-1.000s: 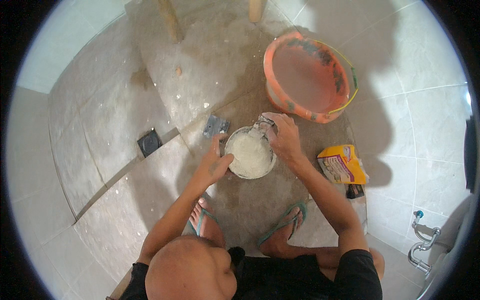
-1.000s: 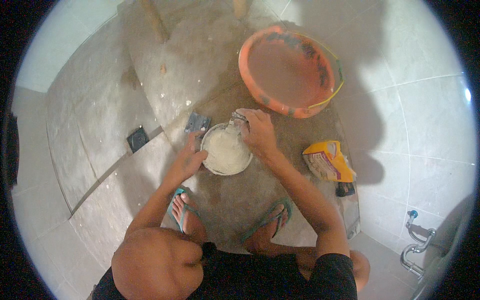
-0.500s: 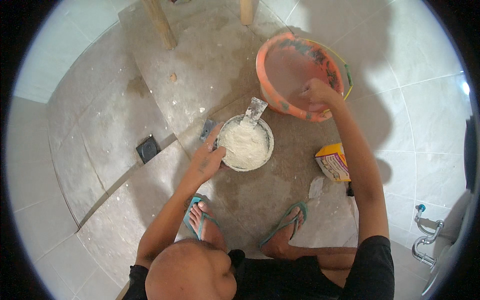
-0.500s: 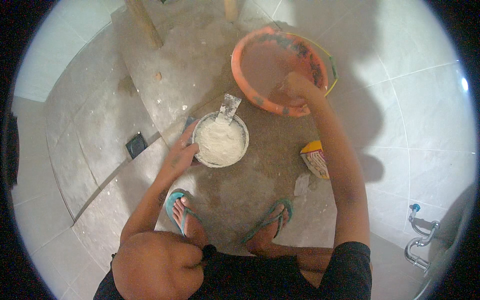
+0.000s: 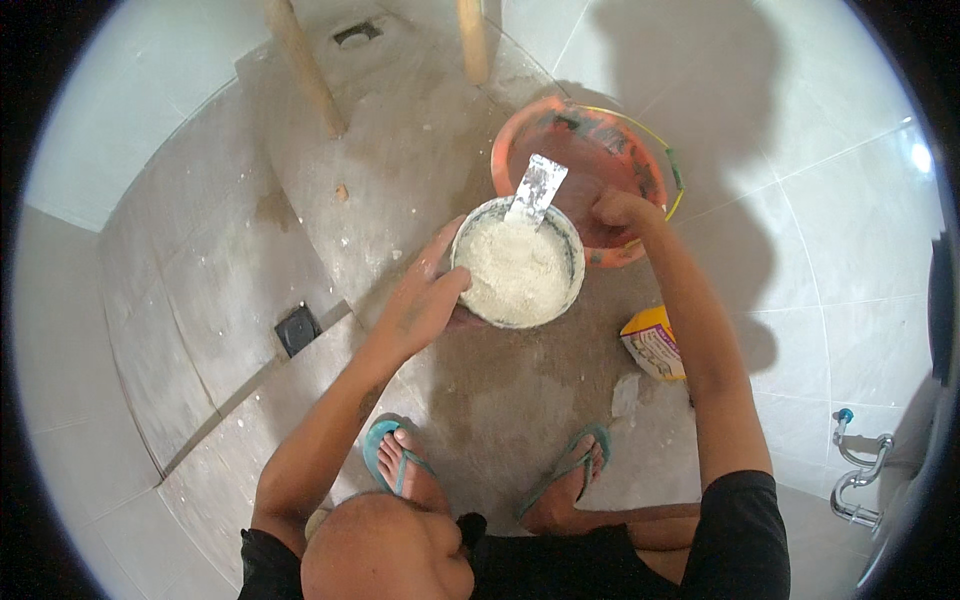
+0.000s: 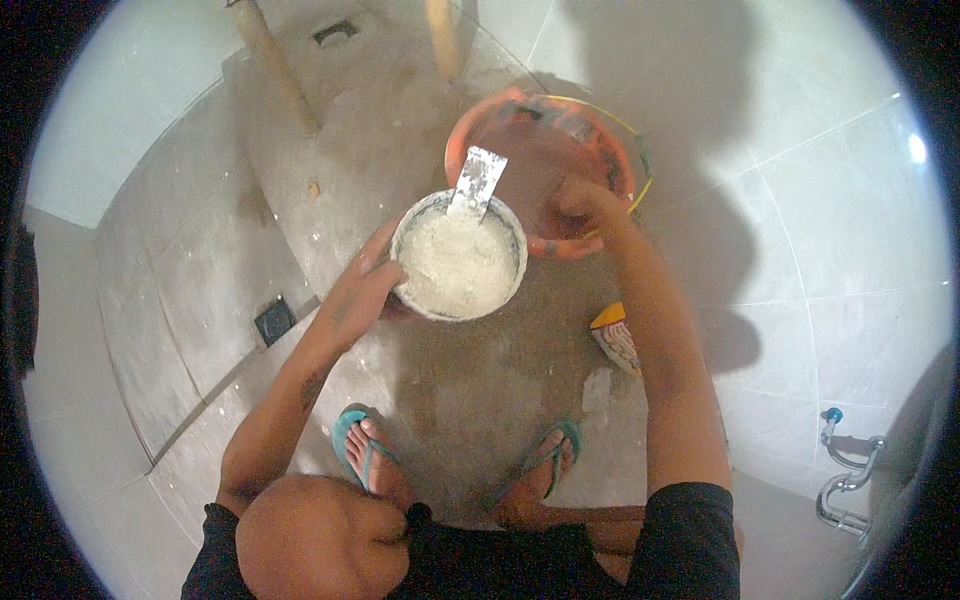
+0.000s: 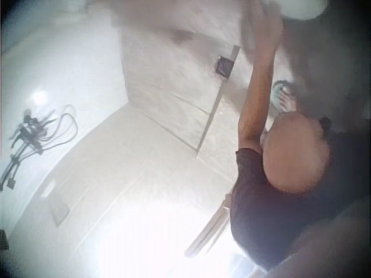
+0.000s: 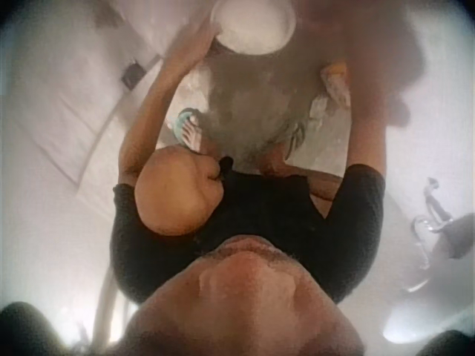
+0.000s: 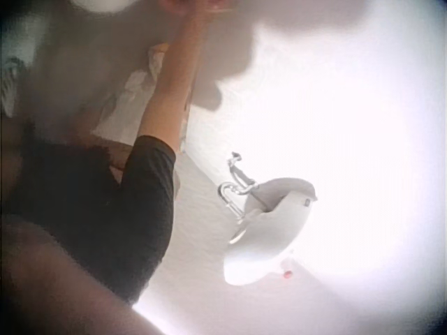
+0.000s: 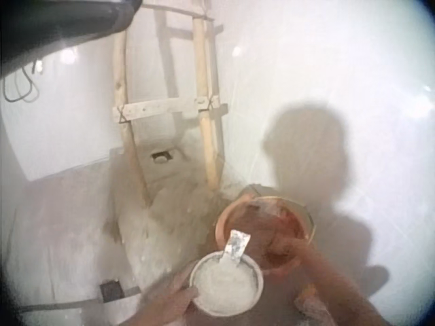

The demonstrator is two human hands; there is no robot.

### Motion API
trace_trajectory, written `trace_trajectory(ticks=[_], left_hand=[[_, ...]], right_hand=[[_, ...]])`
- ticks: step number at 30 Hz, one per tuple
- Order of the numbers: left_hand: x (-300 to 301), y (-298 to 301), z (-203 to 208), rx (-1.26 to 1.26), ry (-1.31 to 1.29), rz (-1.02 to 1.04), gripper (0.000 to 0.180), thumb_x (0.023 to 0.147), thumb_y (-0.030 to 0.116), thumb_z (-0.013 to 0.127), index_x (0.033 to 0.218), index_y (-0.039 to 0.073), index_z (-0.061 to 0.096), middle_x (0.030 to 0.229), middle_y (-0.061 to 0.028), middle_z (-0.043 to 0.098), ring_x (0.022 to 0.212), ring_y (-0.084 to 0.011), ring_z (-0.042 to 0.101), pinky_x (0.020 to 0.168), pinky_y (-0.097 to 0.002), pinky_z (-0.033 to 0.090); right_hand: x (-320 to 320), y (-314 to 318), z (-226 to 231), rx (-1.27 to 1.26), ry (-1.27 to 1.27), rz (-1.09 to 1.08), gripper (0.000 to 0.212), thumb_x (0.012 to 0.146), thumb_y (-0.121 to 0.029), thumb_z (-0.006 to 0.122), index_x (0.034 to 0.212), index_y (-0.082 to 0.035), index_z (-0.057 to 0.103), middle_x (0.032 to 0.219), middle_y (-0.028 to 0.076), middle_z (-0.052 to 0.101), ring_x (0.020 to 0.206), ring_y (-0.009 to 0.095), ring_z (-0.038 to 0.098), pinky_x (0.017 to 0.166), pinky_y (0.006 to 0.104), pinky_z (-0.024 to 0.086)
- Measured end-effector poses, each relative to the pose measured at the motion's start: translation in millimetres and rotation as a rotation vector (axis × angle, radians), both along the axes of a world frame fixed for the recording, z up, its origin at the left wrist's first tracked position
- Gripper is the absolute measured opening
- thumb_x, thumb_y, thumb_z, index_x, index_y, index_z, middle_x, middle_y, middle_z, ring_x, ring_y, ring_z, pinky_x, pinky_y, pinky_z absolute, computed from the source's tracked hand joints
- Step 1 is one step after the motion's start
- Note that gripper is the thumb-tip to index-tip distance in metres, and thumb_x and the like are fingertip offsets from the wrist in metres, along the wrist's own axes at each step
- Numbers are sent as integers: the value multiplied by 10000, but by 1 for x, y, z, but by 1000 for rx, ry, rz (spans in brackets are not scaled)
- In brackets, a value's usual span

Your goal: The person sits on the floor and mixes a white powder from a yellow bag with water in a small container using a trowel. The person repeatedly adds water from a nearby bucket and continues to stir the mixture until it reaches a consistent paste.

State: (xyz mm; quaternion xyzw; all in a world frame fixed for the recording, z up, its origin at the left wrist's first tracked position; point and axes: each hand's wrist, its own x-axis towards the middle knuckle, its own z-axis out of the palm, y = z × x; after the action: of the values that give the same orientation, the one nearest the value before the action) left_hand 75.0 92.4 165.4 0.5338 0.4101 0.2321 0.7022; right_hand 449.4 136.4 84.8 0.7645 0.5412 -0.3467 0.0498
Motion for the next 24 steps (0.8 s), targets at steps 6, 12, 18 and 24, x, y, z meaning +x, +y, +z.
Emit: trace_trajectory(ticks=[6, 12, 18, 24], left_hand=[[46, 33, 4, -53, -110, -26, 624, 874, 124, 439, 1474, 126, 270, 1227, -209, 539, 754, -282, 695, 630, -320, 600], [69, 45, -7, -42, -68, -41, 633, 888, 139, 441, 1486, 135, 232, 1221, -209, 555, 803, -314, 693, 680, -385, 594], [76, 46, -10, -62, -77, -59, 618, 907, 177, 459, 1481, 118, 237, 1201, -234, 565, 785, -314, 696, 673, -389, 588], [75, 41, -5, -61, -102, -45, 630, 906, 204, 476, 1481, 109, 235, 1170, -239, 591, 802, -321, 696, 744, -409, 579]], right_hand=[[12, -4, 35, 19, 56, 21, 230, 773, -66, 639, 967, 52, 678, 897, 151, 700, 819, 215, 680, 680, 320, 548], [33, -8, 126, 39, 529, -205, 113, 786, -22, 650, 894, -1, 674, 849, 93, 695, 762, 144, 671, 684, 255, 545], [-25, 5, 189, 72, 576, 11, 152, 814, -75, 672, 934, 19, 671, 890, 96, 692, 770, 144, 675, 699, 253, 561], [-75, 14, 207, 36, 457, 144, 181, 816, -32, 640, 967, 68, 654, 899, 139, 688, 779, 185, 682, 754, 309, 583]])
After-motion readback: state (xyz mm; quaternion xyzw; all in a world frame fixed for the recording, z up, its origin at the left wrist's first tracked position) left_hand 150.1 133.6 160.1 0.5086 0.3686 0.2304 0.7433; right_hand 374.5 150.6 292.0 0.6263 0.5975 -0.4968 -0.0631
